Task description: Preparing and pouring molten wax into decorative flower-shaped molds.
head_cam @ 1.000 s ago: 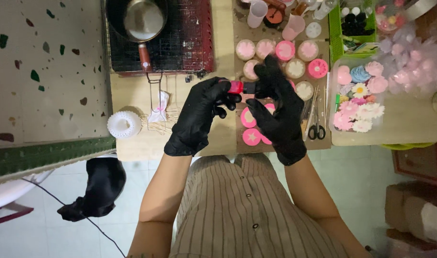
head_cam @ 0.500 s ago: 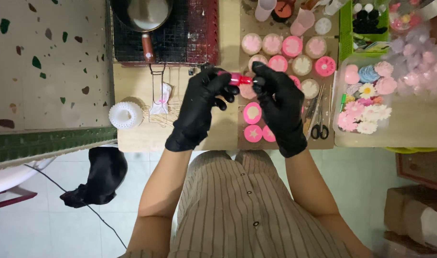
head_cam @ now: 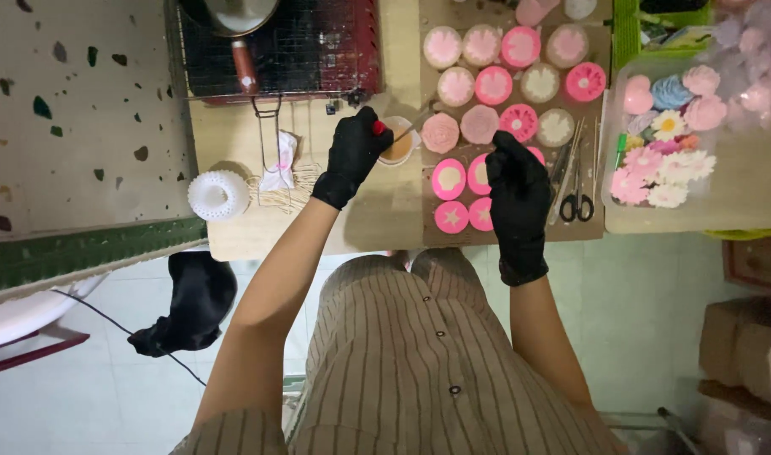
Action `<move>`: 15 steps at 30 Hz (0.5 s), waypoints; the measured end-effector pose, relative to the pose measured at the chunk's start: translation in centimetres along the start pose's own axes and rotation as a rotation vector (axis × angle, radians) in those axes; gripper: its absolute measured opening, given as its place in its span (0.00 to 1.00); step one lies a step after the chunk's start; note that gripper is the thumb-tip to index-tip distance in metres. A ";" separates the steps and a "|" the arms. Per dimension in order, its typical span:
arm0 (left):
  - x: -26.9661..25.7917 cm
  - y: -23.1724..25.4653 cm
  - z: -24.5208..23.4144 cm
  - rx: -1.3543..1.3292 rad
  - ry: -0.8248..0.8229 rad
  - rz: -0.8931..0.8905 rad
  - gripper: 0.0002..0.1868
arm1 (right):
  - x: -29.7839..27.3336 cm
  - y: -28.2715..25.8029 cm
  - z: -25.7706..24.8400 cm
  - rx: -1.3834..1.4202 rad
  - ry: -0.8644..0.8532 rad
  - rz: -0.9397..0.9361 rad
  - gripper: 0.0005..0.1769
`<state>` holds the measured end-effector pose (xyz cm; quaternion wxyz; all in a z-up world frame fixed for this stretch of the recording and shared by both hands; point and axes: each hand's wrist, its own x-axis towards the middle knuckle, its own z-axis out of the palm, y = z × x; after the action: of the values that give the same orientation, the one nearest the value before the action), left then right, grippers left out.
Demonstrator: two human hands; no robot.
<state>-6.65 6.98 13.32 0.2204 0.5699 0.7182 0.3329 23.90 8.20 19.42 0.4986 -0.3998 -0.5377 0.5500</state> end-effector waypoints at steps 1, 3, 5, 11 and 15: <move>0.0 -0.5 0.5 0.000 -0.007 0.003 0.16 | -0.2 -1.3 0.3 0.000 0.007 0.002 0.20; 0.0 -1.6 1.3 0.013 -0.003 0.067 0.17 | -0.7 -4.0 1.1 -0.474 0.039 0.054 0.20; 0.2 -1.9 1.6 0.018 -0.028 0.050 0.17 | -1.0 -3.6 0.7 -0.496 0.069 0.038 0.19; 0.5 -1.8 1.1 0.051 -0.063 0.045 0.18 | -1.4 -2.5 -0.3 -0.332 0.109 0.018 0.18; 0.5 -1.1 0.3 -0.008 -0.058 0.043 0.17 | -1.3 -3.5 0.1 -0.402 0.134 0.107 0.17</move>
<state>-7.32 7.42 12.37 0.2362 0.5935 0.6979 0.3238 24.49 6.63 22.72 0.4139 -0.5547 -0.5801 0.4295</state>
